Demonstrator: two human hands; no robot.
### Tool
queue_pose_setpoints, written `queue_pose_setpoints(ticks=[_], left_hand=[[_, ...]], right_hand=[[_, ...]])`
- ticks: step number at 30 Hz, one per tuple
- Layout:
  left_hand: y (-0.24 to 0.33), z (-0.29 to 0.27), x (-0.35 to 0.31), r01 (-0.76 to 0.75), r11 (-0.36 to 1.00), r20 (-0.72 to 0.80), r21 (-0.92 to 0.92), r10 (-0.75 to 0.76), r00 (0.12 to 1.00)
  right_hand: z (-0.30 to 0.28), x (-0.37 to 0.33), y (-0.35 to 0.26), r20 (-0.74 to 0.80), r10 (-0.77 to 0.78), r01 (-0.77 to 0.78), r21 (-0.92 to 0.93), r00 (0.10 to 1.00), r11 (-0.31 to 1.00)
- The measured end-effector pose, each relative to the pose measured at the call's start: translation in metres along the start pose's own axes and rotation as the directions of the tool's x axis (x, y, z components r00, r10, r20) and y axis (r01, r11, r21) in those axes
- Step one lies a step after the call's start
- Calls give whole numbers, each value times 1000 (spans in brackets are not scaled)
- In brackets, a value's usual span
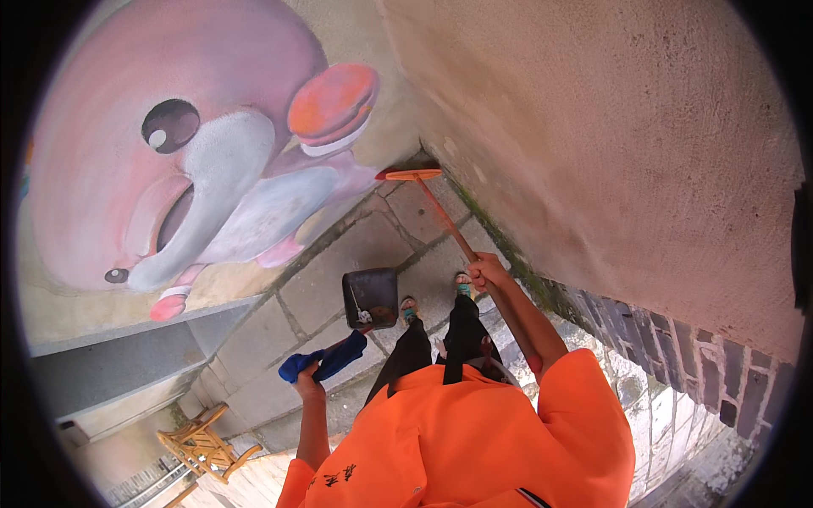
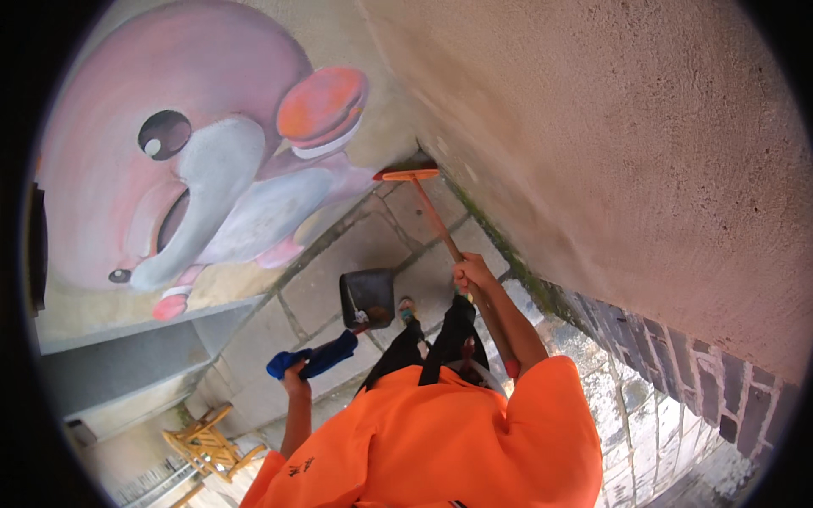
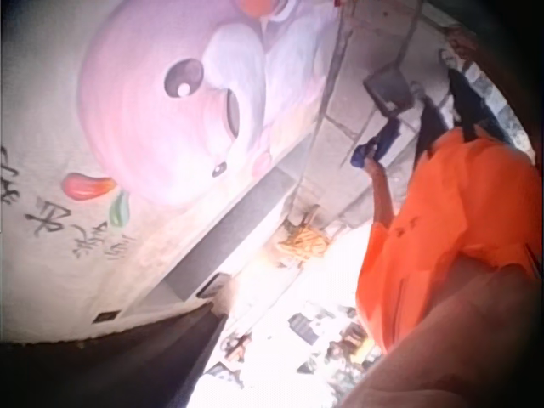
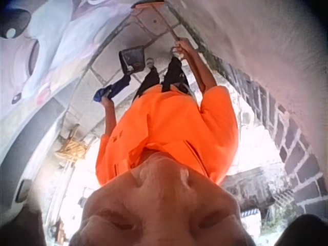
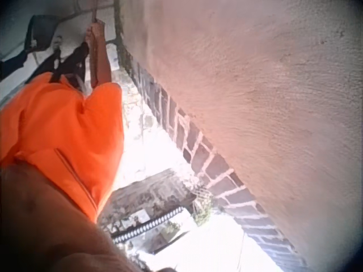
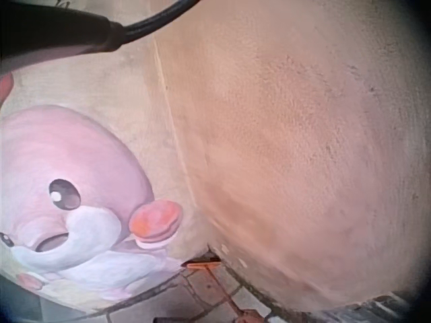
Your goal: The person sweeps a stone-paved outdoor alleyway using a broom and dustpan. They collect debris from the ground and cracks, sweep around a wooden chair, and pick up a piece of paper from the ground to place it on a nearby sign.
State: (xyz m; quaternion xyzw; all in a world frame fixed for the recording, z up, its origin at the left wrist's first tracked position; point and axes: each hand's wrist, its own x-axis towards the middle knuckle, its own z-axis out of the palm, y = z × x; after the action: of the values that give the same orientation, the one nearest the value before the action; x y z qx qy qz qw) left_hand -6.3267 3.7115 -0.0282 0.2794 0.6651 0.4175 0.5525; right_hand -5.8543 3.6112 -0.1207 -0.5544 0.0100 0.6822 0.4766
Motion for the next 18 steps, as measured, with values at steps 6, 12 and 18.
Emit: queue_pose_setpoints(ticks=[6, 12, 18], left_hand=[[23, 9, 14, -14, 999, 69, 42, 12, 998], [4, -7, 45, -8, 998, 93, 70, 1, 996], [20, -5, 47, 23, 996, 114, 83, -33, 993]], right_hand=[[-6, -80, 74, -108, 109, -65, 345, 988, 936], [24, -149, 66, -169, 45, -66, -119, 985, 991], [29, -25, 38, -116, -60, 49, -101, 991, 994]])
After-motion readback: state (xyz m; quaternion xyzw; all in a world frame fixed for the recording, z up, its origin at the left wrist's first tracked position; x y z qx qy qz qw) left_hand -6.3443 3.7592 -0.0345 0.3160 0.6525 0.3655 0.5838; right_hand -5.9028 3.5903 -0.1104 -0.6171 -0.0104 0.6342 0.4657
